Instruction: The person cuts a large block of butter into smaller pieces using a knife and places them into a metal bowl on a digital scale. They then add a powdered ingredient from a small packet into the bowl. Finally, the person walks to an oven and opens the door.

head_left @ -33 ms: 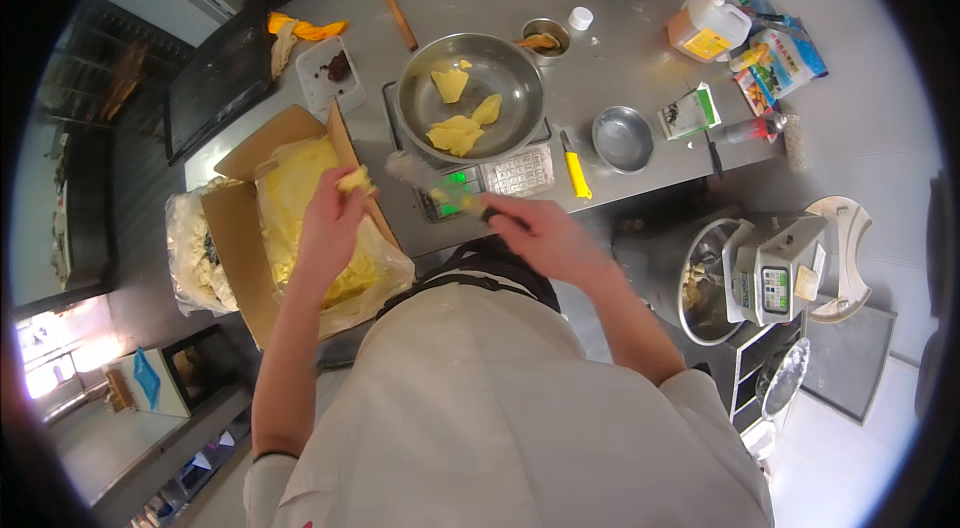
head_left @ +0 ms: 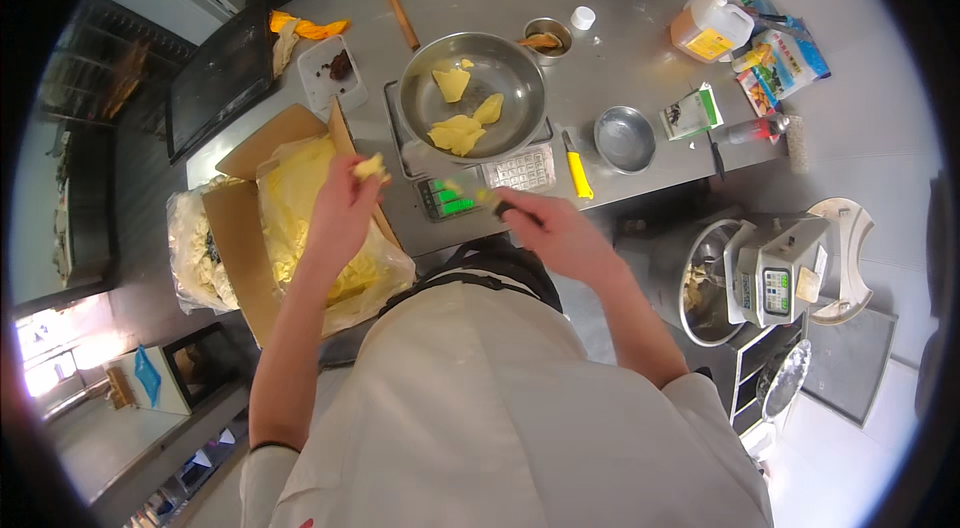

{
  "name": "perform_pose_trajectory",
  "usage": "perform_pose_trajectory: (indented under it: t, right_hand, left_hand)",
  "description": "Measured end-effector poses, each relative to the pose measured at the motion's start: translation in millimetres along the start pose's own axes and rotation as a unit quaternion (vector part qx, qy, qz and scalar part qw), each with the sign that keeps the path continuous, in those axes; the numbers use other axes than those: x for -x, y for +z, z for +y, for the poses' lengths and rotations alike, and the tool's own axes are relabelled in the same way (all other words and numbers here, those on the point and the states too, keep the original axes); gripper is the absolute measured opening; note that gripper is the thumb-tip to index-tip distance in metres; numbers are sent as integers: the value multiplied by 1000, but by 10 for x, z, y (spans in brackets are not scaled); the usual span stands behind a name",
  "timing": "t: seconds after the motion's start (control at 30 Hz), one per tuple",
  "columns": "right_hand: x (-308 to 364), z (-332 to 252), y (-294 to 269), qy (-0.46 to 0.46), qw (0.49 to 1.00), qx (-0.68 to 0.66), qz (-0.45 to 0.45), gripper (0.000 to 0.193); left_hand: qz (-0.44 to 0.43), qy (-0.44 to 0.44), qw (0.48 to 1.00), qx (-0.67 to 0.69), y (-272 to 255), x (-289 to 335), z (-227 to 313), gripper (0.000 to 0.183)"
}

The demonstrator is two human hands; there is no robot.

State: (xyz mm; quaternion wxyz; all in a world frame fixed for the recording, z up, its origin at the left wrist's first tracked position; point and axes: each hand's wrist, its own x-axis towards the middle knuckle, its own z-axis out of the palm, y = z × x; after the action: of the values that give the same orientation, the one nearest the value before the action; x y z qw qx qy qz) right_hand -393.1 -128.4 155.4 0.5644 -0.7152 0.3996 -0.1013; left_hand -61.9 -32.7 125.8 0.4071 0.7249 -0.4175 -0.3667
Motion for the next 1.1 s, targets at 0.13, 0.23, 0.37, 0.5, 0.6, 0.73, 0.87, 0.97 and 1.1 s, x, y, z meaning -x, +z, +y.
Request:
perform_pose_trajectory:
  t: [0.13, 0.23, 0.37, 0.5, 0.6, 0.73, 0.87, 0.97, 1.1]
  right_hand:
    - [129, 156, -359, 65, 994, -63, 65, 42]
    - [182, 177, -533, 101, 987, -91, 89, 43]
    - [186, 393, -691, 109, 983, -107, 103, 45]
    - [134, 553, -846, 102, 982, -110, 111, 46]
    - [50, 678, -921, 112, 979, -124, 117, 47]
    - [-138, 771, -1016, 109, 985, -89, 100, 48]
    - [-307, 712, -1057, 102, 987, -96, 77, 48]
    - [-397, 682, -1078, 110, 986, -110, 60, 48]
    - [-465, 678, -1098, 104, 988, -101, 53, 48]
  left_hand:
    - [-48, 53, 982, -175, 503, -670, 261, 36]
    - [-94, 67, 962, -246, 837, -1110, 244, 27]
    - [-94, 58, 935, -336, 1143, -1469, -52, 26]
    - [-90, 71, 900, -421, 1218, -1587, -201, 30]
    - [-75, 79, 894, -435, 1145, -1567, -108, 27]
    - [-83, 65, 889, -445, 1007, -1524, 60, 28]
    - [-74, 50, 894, -439, 983, -1438, 104, 31]
    - [-73, 25, 910, -408, 990, -1371, 204, 37]
    - [-58, -4, 952, -300, 939, -1322, 262, 38]
